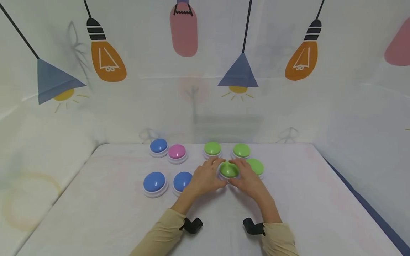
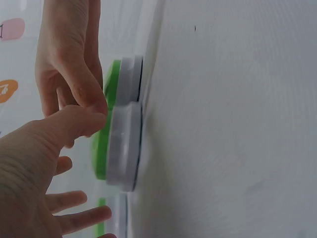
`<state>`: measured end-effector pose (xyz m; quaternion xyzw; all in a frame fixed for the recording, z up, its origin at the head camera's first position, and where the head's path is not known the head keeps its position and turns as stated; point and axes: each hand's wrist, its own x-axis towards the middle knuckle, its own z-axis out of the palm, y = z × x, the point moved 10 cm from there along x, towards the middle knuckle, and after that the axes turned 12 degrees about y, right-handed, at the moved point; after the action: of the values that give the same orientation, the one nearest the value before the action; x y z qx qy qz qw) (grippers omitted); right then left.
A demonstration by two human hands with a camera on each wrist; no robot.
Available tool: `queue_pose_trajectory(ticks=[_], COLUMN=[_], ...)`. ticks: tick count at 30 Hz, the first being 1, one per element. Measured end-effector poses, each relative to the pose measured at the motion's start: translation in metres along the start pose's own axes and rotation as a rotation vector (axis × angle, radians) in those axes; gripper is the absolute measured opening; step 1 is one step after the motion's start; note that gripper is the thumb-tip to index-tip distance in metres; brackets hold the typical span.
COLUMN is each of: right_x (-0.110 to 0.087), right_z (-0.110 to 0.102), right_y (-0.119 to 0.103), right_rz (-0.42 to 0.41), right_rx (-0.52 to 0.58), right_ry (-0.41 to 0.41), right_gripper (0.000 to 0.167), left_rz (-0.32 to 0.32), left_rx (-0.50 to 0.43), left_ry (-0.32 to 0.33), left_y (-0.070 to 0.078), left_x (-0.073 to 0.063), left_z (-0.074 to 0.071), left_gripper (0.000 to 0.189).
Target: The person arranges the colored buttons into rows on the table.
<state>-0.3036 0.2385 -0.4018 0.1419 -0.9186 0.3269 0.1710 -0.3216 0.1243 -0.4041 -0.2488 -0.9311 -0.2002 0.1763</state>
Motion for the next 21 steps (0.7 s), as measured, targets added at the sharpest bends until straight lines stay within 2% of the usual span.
queue_pose_trajectory(ticks=[3, 6, 12, 21], right_x=[0.0, 0.0, -0.001, -0.001], right_z=[0.007, 0.009, 0.011, 0.016], right_y=[0.002, 0.0, -0.002, -0.004], right_rz=[-0.021, -0.053, -0.109, -0.153], right_rx=[-0.061, -0.12, -0.155, -0.112], right_ry=[0.001, 0.015, 0.04, 0.069], right_gripper=[0.062, 0.063, 0.064, 0.059], left_rz=[-0.04, -0.046, -0.032, -0.033], left_rx=[-0.005, 0.009, 0.011, -0.009], left_ry=[-0.073, -0.092, -0.072, -0.011], left_y=[-0.003, -0.004, -0.002, -0.005], left_x=[-0.003, -0.003, -0.001, 0.0], left_z=[0.013, 0.019, 0.023, 0.018], left_gripper=[0.076, 0.075, 0.07, 0.061])
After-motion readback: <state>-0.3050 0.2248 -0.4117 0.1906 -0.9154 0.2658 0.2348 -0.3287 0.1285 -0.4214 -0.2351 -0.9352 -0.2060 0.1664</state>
